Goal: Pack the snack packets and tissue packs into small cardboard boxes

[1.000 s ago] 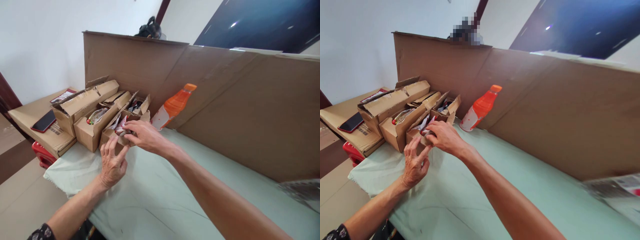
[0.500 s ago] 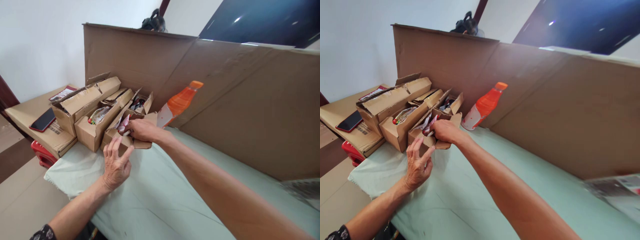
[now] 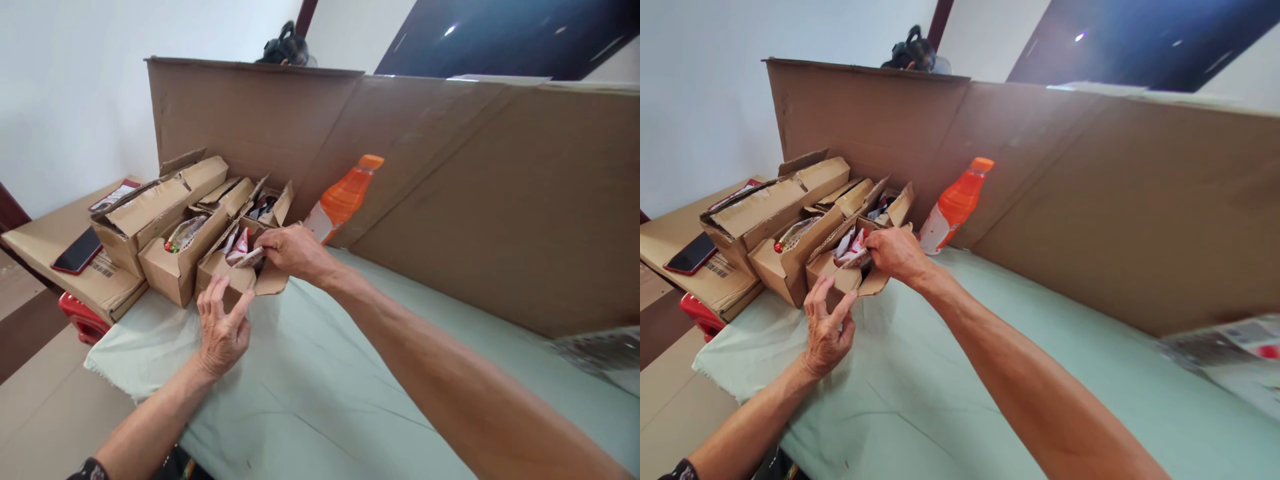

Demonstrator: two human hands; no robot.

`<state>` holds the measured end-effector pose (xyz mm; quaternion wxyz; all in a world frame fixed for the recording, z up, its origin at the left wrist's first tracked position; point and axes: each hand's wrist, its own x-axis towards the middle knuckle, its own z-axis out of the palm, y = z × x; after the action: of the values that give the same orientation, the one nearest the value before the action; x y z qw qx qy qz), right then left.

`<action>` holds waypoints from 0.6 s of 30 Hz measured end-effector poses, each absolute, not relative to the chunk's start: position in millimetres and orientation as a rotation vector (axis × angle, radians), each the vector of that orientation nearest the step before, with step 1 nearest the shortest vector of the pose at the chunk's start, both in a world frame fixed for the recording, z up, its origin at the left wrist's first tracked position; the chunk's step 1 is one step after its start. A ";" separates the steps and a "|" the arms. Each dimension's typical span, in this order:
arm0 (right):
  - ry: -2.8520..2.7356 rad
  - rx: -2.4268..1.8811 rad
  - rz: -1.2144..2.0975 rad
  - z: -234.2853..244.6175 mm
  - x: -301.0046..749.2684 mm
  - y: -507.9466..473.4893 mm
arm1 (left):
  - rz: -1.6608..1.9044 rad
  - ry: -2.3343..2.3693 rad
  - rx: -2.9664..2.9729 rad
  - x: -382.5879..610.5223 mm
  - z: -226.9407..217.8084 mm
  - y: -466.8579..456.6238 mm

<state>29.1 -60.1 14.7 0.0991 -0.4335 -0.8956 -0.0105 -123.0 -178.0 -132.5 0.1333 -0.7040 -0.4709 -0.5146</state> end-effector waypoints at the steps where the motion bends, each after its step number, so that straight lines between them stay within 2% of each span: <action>1: -2.569 -1.254 0.000 17.1 34.7 -60.3 | -1.499 -1.356 -2.044 -123.5 -132.4 -177.5; 6: -2.176 -1.153 0.139 26.2 60.6 -68.0 | -1.487 -1.337 -2.051 -125.9 -132.4 -175.5; 14: -1.846 -1.068 0.271 25.5 67.1 -77.1 | -1.441 -1.351 -2.021 -127.6 -131.4 -173.5; 18: -1.571 -0.887 0.359 43.9 72.0 -74.1 | -1.438 -1.357 -2.016 -130.8 -130.1 -171.4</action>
<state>72.0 -74.1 43.9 0.6059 -0.3836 -0.6794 0.1552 -130.8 -171.4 -130.1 0.1583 -0.7049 -0.4745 -0.5028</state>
